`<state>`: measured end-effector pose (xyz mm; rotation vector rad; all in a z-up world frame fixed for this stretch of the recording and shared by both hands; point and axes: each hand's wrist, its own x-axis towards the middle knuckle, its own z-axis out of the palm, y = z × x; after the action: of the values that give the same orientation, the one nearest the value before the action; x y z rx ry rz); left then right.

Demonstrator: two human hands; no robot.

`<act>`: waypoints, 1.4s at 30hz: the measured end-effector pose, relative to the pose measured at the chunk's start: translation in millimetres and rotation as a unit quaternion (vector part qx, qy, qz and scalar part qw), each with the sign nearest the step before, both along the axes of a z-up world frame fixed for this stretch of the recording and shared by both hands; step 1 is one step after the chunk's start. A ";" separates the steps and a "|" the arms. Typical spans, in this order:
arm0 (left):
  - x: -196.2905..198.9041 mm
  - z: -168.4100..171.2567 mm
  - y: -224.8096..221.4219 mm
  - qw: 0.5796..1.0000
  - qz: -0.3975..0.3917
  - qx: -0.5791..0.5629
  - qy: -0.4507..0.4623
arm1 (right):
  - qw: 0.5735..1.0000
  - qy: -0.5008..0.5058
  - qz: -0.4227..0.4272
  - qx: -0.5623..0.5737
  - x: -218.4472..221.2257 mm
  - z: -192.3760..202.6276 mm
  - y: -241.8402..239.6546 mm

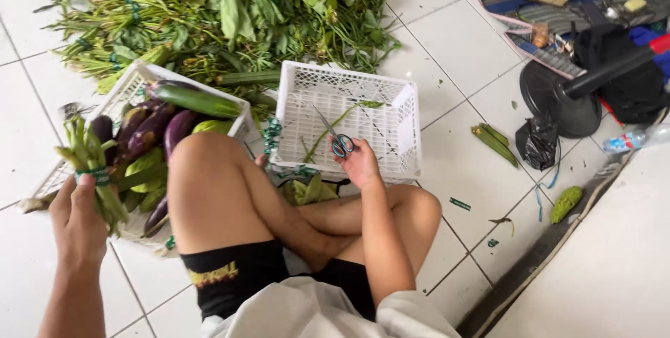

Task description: Trimming leafy green vegetables with scissors and sorting them into plastic crates

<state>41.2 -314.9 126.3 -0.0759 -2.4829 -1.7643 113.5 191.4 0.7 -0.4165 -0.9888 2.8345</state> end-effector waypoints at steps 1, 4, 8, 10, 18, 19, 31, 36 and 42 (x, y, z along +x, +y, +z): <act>-9.1 -3.6 -8.9 0.995 -0.044 0.088 -0.018 | 1.000 -0.013 -0.007 -0.025 1.5 2.9 -7.2; -25.2 3.7 -18.5 0.978 -0.121 0.171 -0.008 | 0.998 -0.048 -0.020 -0.044 14.9 -12.9 -26.6; -56.6 -2.5 -7.6 0.976 -0.152 0.157 0.025 | 0.997 -0.054 -0.032 -0.044 14.4 -17.2 -43.7; -53.4 12.5 6.9 0.970 -0.171 0.170 0.019 | 0.998 -0.055 -0.040 -0.012 16.4 -9.6 -56.5; -87.1 20.9 78.4 0.932 -0.251 0.250 0.072 | 0.988 -0.097 -0.077 0.093 20.7 -12.4 -80.0; -91.2 24.0 89.9 0.924 -0.270 0.260 0.076 | 0.987 -0.113 -0.069 0.094 22.6 -10.3 -75.5; -103.7 102.0 243.2 0.910 -0.380 0.165 0.023 | 0.984 -0.165 -0.014 0.067 -14.6 26.8 -5.8; -124.6 57.3 346.1 0.890 -0.413 0.172 -0.085 | 0.992 -0.097 -0.034 0.075 -38.6 -13.8 58.2; -146.5 -52.4 405.5 0.893 -0.372 0.166 -0.192 | 0.987 -0.083 -0.117 0.068 -46.4 -28.2 70.6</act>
<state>-105.3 90.5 73.9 -0.8294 -2.5365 -2.7123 67.0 262.0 -27.4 -0.7108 -1.0752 2.5392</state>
